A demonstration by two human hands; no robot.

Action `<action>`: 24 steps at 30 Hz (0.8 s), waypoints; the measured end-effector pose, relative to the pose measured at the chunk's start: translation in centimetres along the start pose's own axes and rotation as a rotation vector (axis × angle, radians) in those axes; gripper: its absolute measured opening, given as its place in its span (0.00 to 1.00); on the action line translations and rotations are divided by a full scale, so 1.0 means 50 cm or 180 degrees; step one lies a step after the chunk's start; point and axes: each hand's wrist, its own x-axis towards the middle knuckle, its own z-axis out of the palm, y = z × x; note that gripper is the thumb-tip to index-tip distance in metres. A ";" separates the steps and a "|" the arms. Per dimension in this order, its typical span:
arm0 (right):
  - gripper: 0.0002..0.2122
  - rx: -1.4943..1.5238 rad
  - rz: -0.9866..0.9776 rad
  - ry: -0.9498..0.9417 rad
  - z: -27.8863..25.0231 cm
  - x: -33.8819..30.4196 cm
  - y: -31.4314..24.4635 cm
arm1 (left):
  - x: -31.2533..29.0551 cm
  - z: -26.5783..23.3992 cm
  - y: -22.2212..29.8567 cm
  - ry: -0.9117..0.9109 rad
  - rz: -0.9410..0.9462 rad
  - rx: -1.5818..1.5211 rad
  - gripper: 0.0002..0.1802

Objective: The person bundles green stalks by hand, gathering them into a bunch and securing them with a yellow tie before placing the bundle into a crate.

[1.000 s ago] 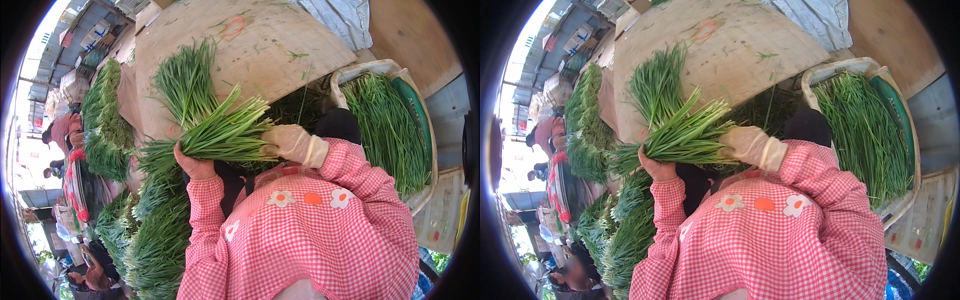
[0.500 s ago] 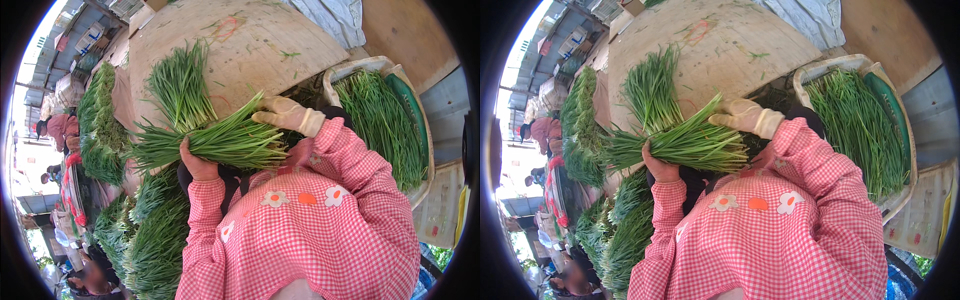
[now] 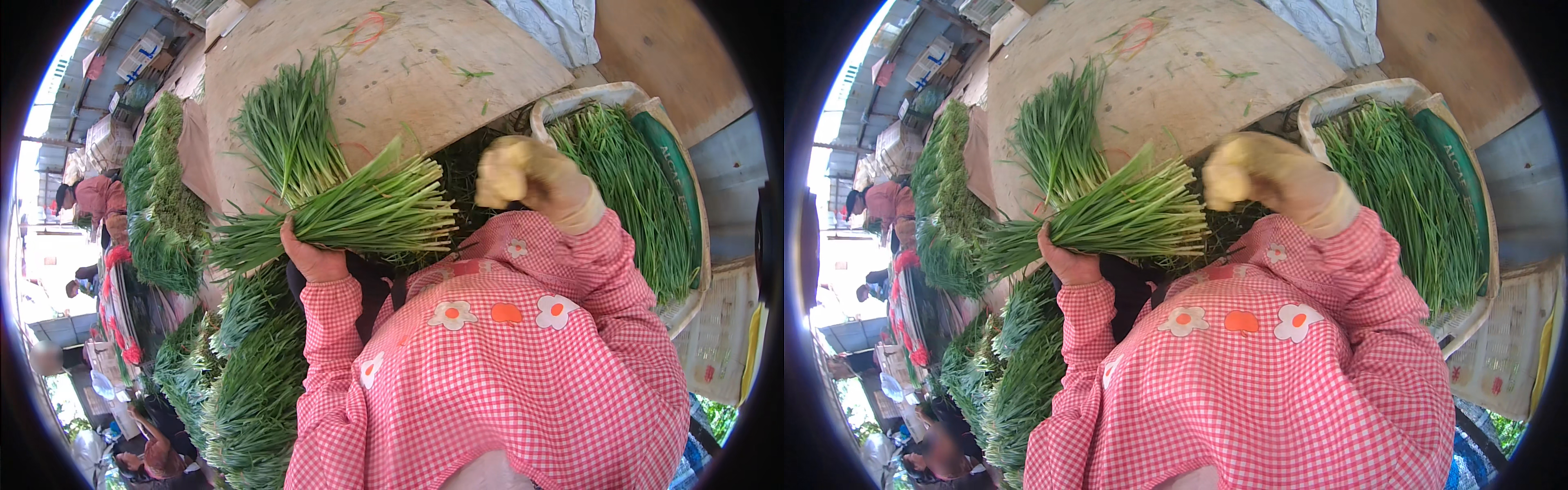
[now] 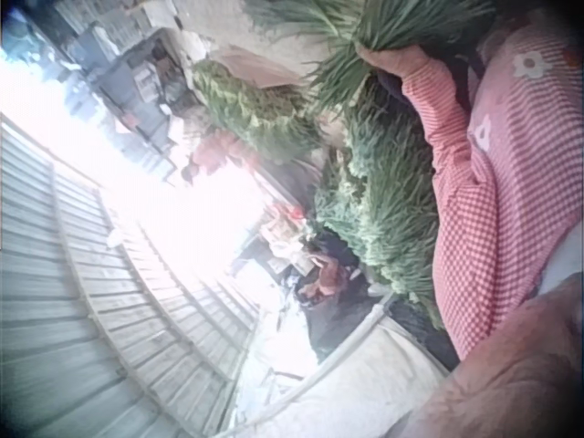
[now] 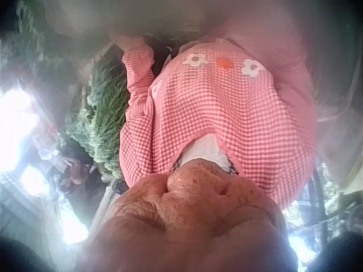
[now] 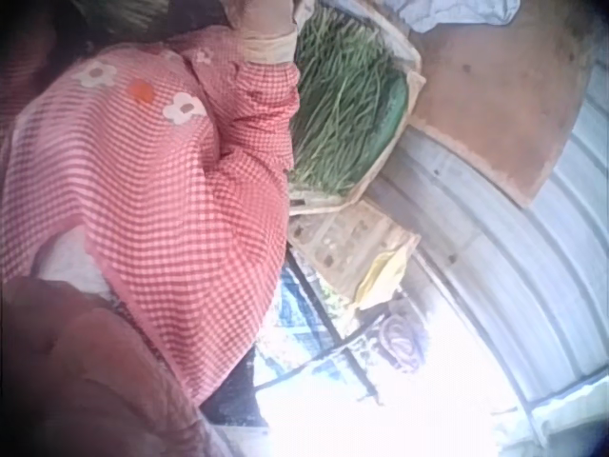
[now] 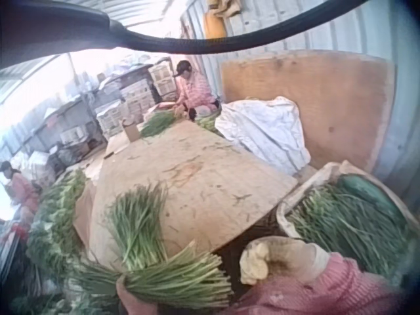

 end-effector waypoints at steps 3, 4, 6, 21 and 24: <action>0.17 -0.0298 0.0347 0.0538 -0.121 -0.032 0.009 | 0.021 -0.020 0.011 0.0063 -0.0066 -0.0117 0.18; 0.19 -0.2483 0.0549 0.0935 -0.135 -0.032 0.030 | 0.032 -0.021 0.010 0.0031 -0.0122 -0.0118 0.19; 0.23 -0.4530 -0.0047 0.1099 -0.144 -0.033 0.081 | 0.024 -0.008 0.013 -0.0092 -0.0061 -0.0082 0.18; 0.07 -0.2684 -0.0091 0.0490 -0.003 0.146 0.084 | -0.005 -0.018 -0.015 -0.0155 -0.0305 0.0357 0.23; 0.13 -0.2790 -0.0182 0.0271 -0.093 0.173 0.117 | -0.015 0.019 -0.024 -0.0165 -0.0435 0.0253 0.22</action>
